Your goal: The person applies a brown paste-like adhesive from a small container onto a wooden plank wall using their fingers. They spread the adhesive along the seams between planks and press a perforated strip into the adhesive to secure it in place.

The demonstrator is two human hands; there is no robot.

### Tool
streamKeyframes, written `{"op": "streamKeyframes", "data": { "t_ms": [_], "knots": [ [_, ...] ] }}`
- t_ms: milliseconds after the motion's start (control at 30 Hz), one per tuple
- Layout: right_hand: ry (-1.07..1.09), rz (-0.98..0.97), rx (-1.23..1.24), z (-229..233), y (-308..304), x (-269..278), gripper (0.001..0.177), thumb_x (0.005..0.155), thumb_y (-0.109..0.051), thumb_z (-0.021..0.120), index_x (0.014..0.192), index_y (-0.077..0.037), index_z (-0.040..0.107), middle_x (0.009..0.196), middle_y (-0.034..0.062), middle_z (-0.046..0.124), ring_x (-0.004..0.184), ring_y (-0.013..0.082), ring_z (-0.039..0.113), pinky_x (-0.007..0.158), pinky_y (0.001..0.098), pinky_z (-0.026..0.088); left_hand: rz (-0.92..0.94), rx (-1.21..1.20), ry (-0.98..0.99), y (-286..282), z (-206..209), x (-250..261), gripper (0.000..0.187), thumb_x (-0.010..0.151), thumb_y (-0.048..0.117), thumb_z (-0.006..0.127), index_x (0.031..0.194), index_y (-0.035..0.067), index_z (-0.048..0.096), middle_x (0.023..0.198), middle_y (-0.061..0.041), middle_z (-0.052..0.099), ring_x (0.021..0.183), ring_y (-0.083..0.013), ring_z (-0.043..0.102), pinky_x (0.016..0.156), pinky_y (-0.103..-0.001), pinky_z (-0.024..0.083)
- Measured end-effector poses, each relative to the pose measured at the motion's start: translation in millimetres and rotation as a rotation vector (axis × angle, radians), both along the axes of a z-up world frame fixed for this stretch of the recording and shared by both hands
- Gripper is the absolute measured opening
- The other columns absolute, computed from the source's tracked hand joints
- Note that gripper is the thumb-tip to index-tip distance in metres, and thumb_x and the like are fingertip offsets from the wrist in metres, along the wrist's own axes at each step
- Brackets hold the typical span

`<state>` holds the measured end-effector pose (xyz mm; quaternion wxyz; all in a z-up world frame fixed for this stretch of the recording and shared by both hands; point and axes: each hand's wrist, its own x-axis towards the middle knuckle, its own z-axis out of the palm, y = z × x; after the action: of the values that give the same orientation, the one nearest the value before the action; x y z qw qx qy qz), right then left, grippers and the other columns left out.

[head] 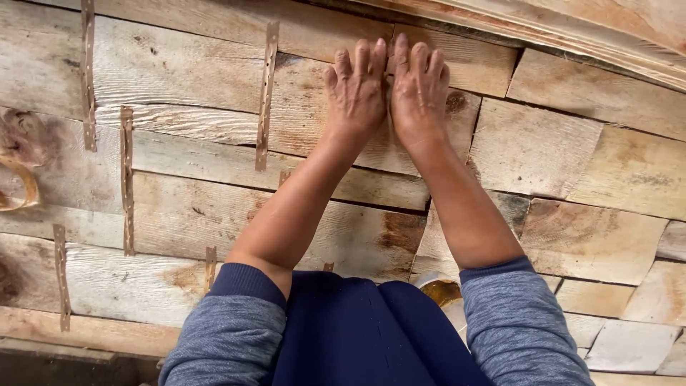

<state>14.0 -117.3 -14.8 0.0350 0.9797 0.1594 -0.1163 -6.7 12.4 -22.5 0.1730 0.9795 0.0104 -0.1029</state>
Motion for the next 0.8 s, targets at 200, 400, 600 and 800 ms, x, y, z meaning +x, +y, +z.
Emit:
{"op": "streamKeyframes", "data": {
  "t_ms": [200, 400, 600, 800],
  "knots": [
    [0.054, -0.117, 0.059, -2, 3, 4, 0.087, 0.097, -0.001, 0.065, 0.163, -0.006, 0.008, 0.16, 0.0215, 0.025, 0.144, 0.0486, 0.027, 0.12, 0.0551, 0.032, 0.021, -0.025, -0.05, 0, -6, -2, 0.058, 0.112, 0.047, 0.032, 0.161, 0.026, 0.009, 0.156, -0.015, 0.031, 0.143, -0.0467, 0.032, 0.112, -0.056, 0.038],
    [0.083, -0.185, 0.389, 61, -5, 12, 0.085, 0.079, 0.026, 0.057, 0.153, -0.013, 0.046, 0.117, 0.0073, 0.057, 0.111, 0.0268, 0.045, 0.079, 0.0319, 0.056, 0.015, -0.058, 0.057, 0, 26, 15, 0.054, 0.108, 0.048, 0.022, 0.158, 0.03, 0.03, 0.15, -0.016, 0.031, 0.14, -0.0449, 0.032, 0.113, -0.061, 0.028],
    [0.415, -0.46, 1.659, 102, -46, -7, 0.068, 0.096, 0.009, 0.043, 0.156, -0.021, 0.04, 0.145, 0.0166, 0.065, 0.125, 0.0074, 0.059, 0.073, 0.0122, 0.044, 0.229, -0.321, -0.221, -19, 34, 6, 0.054, 0.108, 0.048, 0.049, 0.157, 0.033, 0.031, 0.136, 0.002, 0.063, 0.114, -0.0182, 0.055, 0.09, -0.037, 0.038],
    [0.267, -0.317, 1.58, 133, -49, -36, 0.069, 0.092, 0.013, 0.043, 0.155, -0.015, 0.035, 0.148, 0.0137, 0.055, 0.141, 0.022, 0.051, 0.113, 0.0289, 0.051, 0.619, -1.478, 0.325, -42, 108, 2, 0.097, 0.068, 0.042, 0.078, 0.154, 0.016, 0.043, 0.111, -0.007, 0.078, 0.108, -0.0233, 0.072, 0.091, -0.039, 0.044]
  ]
}}
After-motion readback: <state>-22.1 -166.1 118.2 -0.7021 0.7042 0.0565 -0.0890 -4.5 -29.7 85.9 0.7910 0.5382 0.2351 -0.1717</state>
